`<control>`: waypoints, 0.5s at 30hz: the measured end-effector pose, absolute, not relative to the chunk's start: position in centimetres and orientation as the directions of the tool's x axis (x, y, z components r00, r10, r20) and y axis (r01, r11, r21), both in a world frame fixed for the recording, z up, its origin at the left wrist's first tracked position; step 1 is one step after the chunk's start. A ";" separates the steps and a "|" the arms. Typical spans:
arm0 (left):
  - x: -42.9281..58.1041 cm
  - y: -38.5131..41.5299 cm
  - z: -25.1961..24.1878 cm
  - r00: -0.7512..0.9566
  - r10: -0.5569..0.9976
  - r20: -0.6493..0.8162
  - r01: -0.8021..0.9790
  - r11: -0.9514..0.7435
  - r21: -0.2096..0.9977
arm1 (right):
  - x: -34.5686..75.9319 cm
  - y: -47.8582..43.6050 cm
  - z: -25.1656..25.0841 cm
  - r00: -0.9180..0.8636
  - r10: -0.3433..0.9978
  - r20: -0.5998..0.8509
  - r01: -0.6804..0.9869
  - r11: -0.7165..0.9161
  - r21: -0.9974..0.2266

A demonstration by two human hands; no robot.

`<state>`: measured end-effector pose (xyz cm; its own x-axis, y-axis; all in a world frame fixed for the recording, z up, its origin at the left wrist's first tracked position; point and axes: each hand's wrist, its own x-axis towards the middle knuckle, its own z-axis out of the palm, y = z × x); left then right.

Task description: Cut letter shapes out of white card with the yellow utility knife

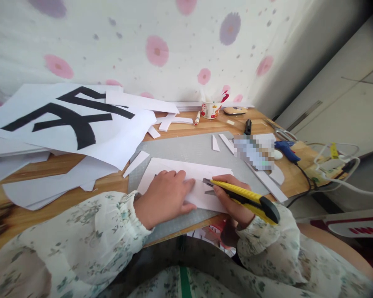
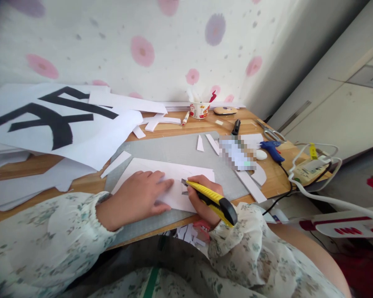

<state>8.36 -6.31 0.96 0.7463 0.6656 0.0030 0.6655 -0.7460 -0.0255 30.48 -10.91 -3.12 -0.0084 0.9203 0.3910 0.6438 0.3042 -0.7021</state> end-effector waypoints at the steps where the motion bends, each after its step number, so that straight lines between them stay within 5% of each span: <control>1: 8.4 -6.3 1.0 0.744 0.668 0.002 0.668 -0.744 -0.025 | 30.4 -11.0 -3.0 -0.011 0.921 0.389 0.647 0.303 -0.699; 15: 8.9 -6.3 1.1 0.713 0.701 -0.011 0.701 -0.713 -0.003 | 27.6 -12.9 -1.6 0.106 0.903 0.416 0.671 0.244 -0.701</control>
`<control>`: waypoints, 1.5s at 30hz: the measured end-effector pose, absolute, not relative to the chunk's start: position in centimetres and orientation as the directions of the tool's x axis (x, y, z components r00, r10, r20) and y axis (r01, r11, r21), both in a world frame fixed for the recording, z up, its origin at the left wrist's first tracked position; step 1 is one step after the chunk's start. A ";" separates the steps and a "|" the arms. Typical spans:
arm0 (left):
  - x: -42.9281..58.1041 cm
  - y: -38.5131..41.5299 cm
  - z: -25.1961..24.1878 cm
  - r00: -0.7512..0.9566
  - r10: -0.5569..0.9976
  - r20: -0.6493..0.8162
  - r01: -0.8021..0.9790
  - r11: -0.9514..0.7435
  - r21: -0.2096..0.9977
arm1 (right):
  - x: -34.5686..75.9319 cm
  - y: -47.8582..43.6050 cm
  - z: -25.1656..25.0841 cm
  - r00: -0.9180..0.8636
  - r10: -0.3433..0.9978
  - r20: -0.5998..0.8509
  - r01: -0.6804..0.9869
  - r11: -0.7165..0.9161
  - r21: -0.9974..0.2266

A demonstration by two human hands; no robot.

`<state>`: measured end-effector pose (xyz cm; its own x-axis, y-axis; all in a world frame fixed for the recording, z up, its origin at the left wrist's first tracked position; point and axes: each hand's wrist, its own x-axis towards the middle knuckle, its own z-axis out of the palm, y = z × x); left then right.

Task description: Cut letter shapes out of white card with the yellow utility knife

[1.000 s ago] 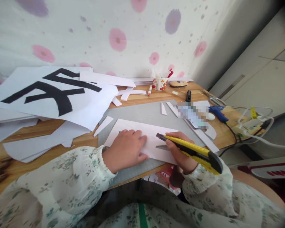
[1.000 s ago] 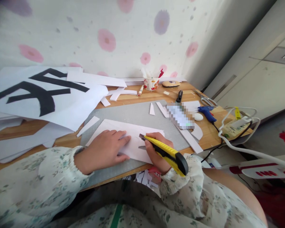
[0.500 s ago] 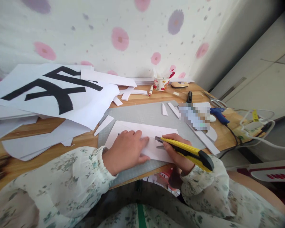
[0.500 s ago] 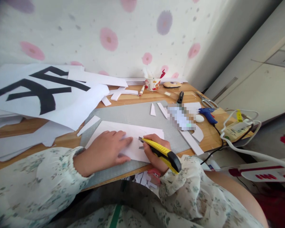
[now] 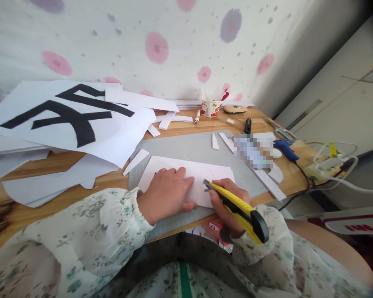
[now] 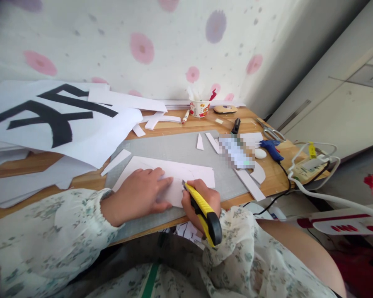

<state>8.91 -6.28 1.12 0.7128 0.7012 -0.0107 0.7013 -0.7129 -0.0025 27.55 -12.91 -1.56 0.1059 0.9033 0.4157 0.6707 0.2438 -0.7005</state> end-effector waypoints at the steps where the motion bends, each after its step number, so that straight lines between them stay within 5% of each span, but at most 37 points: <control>1: 8.9 -6.3 1.1 0.713 0.701 -0.013 0.701 -0.713 0.002 | 27.4 -13.1 -1.5 0.118 0.903 0.413 0.670 0.235 -0.704; 25: 8.6 -6.3 1.2 0.731 0.683 -0.012 0.682 -0.731 -0.021 | 26.2 -15.5 -3.1 0.204 0.882 0.424 0.727 0.153 -0.669; 34: 8.5 -6.2 1.1 0.742 0.671 0.009 0.671 -0.741 -0.037 | 25.8 -15.4 -4.5 0.110 0.828 0.550 0.809 0.247 -0.534; 39: 8.3 -6.3 0.7 0.747 0.664 0.046 0.665 -0.745 -0.043 | 26.9 -15.2 -4.0 0.134 0.875 0.466 0.739 0.225 -0.635; 45: 8.1 -5.9 0.1 0.783 0.612 0.113 0.617 -0.787 -0.010 | 29.1 -13.7 -3.1 0.257 0.806 0.534 0.669 0.250 -0.700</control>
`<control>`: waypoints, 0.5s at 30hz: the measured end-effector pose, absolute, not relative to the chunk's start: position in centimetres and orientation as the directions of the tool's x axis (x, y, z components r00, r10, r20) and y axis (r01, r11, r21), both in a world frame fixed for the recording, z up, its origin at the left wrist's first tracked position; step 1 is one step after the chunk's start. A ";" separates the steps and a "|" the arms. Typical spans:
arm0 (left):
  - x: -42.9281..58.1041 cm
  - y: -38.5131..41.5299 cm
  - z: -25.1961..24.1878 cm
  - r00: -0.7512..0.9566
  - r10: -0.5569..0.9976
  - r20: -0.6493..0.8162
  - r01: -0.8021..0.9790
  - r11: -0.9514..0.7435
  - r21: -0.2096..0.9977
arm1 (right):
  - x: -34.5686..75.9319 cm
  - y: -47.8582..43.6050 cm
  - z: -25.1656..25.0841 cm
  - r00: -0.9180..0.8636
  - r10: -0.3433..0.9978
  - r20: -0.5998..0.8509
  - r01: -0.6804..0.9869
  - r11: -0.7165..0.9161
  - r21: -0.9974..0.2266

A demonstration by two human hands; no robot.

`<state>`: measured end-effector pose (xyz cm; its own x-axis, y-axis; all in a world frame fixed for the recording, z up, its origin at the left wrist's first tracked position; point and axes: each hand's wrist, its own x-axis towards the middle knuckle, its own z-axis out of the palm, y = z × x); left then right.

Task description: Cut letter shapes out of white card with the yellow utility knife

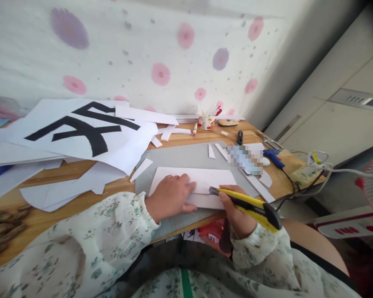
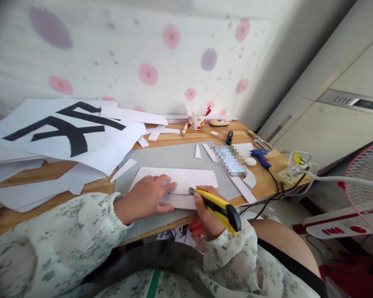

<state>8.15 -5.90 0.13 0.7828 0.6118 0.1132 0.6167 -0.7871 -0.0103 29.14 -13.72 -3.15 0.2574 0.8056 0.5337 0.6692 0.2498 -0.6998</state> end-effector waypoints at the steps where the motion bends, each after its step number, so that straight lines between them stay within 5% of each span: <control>1: 8.1 -5.9 0.1 0.786 0.606 0.124 0.611 -0.792 -0.006 | 29.2 -13.5 -3.0 0.254 0.800 0.544 0.674 0.258 -0.692; 10: 7.9 -6.7 -0.4 0.763 0.609 0.215 0.626 -0.780 -0.012 | 26.7 -12.4 -1.7 0.270 0.752 0.601 0.709 0.267 -0.653; 15: 7.8 -6.0 -0.8 0.747 0.616 0.250 0.631 -0.776 0.025 | 25.9 -12.0 -2.0 0.231 0.826 0.514 0.694 0.230 -0.682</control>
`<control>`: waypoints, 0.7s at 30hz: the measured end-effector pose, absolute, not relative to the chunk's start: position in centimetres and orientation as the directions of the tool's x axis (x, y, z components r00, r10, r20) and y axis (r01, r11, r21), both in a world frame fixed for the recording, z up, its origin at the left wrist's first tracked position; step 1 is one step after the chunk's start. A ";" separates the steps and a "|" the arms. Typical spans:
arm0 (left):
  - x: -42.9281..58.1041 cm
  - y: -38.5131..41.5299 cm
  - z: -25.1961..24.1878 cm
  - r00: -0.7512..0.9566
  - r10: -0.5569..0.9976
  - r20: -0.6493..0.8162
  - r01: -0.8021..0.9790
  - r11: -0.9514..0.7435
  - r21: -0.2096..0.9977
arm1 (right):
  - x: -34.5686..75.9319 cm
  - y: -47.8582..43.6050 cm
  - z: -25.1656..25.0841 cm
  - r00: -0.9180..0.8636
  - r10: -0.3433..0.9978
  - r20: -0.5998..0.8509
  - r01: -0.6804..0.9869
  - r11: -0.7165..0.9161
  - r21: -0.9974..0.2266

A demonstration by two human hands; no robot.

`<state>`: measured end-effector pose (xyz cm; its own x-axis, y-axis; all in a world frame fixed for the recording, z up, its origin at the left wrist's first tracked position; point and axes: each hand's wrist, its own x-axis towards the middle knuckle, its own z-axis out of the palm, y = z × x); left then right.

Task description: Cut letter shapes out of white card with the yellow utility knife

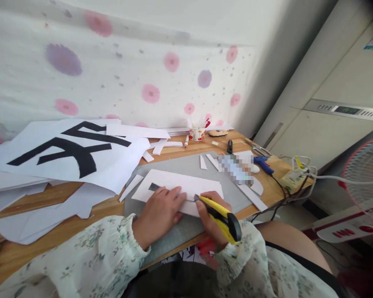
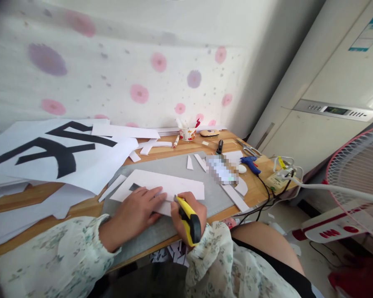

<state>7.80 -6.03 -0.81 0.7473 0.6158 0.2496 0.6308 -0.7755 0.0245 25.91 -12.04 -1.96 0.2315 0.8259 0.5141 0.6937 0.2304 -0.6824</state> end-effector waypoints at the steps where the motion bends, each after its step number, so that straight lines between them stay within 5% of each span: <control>1: 7.8 -5.9 -0.8 0.752 0.612 0.245 0.626 -0.779 0.027 | 25.8 -12.0 -2.0 0.225 0.836 0.501 0.688 0.228 -0.689; 10: 7.6 -5.3 -0.9 0.787 0.569 0.240 0.585 -0.811 0.005 | 26.4 -10.8 0.2 0.018 0.947 0.320 0.656 0.231 -0.718; 21: 7.4 -4.6 -0.7 0.802 0.444 0.400 0.520 -0.848 -0.100 | 26.5 -10.0 2.2 0.201 0.851 0.486 0.555 0.310 -0.772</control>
<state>7.39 -4.64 -0.68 0.8017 0.4439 0.4002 0.5197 -0.8485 -0.1000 26.53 -10.01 2.24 0.2008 0.8509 0.4855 0.5550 0.3096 -0.7721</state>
